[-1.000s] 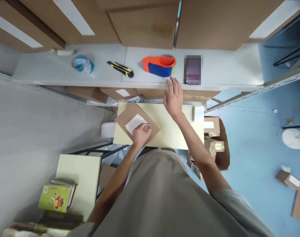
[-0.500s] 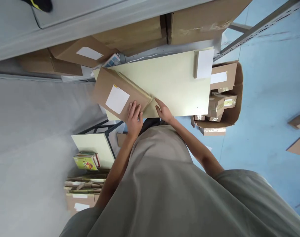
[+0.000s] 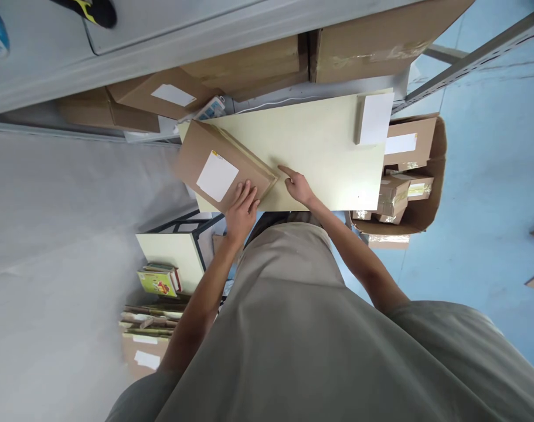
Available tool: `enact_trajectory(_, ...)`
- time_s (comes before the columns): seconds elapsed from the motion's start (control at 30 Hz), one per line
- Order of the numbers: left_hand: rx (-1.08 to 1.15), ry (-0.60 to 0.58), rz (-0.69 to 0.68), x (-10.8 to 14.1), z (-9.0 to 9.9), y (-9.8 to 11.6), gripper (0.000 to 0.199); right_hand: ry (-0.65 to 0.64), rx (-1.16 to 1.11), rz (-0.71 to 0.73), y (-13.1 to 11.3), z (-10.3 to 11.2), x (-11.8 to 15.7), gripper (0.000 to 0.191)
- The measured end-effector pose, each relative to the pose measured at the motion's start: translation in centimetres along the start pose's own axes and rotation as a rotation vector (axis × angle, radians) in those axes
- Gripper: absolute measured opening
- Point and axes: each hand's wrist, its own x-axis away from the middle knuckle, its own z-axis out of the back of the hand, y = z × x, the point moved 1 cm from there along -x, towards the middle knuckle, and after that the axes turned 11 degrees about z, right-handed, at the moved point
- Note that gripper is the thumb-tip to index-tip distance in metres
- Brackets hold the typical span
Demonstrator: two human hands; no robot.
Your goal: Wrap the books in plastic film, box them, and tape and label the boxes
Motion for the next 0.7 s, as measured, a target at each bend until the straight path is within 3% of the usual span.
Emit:
enact_trajectory(0.13,0.046,-0.007,0.039,0.6,-0.2,0.9,0.05,-0.052,-0.014,-0.044,-1.1,-0.5,-0.8,0.061)
enact_trajectory(0.23,0.107,-0.057,0.057,-0.7,1.4,0.5,0.049,-0.03,-0.048,-0.099,-1.5,-0.4,-1.5,0.053)
enact_trajectory(0.3,0.139,-0.043,0.085,-3.7,3.9,-1.1,0.05,0.075,-0.07,-0.187,-1.5,0.2,-0.8,0.046)
enact_trajectory(0.37,0.129,0.114,0.106,-8.4,6.9,-3.4,0.057,0.189,-0.132,-0.327,-1.8,0.6,0.6,0.044)
enact_trajectory(0.43,0.066,0.272,0.112,-13.9,9.3,-6.0,0.068,0.22,-0.281,-0.486,-2.5,0.3,2.0,0.052)
enact_trajectory(0.5,0.046,0.227,0.207,-18.9,10.4,-8.1,0.071,0.191,-0.47,-0.617,-3.6,-0.8,2.5,0.068)
enact_trajectory(0.57,0.063,0.101,0.368,-22.4,10.3,-9.4,0.076,0.16,-0.631,-0.69,-4.9,-2.1,2.0,0.08)
enact_trajectory(0.63,0.08,0.01,0.432,-24.0,9.9,-9.7,0.065,0.149,-0.722,-0.726,-6.1,-3.3,1.0,0.085)
enact_trajectory(0.7,0.078,-0.006,0.435,-24.2,9.8,-9.7,0.059,0.155,-0.73,-0.737,-7.2,-3.8,0.4,0.083)
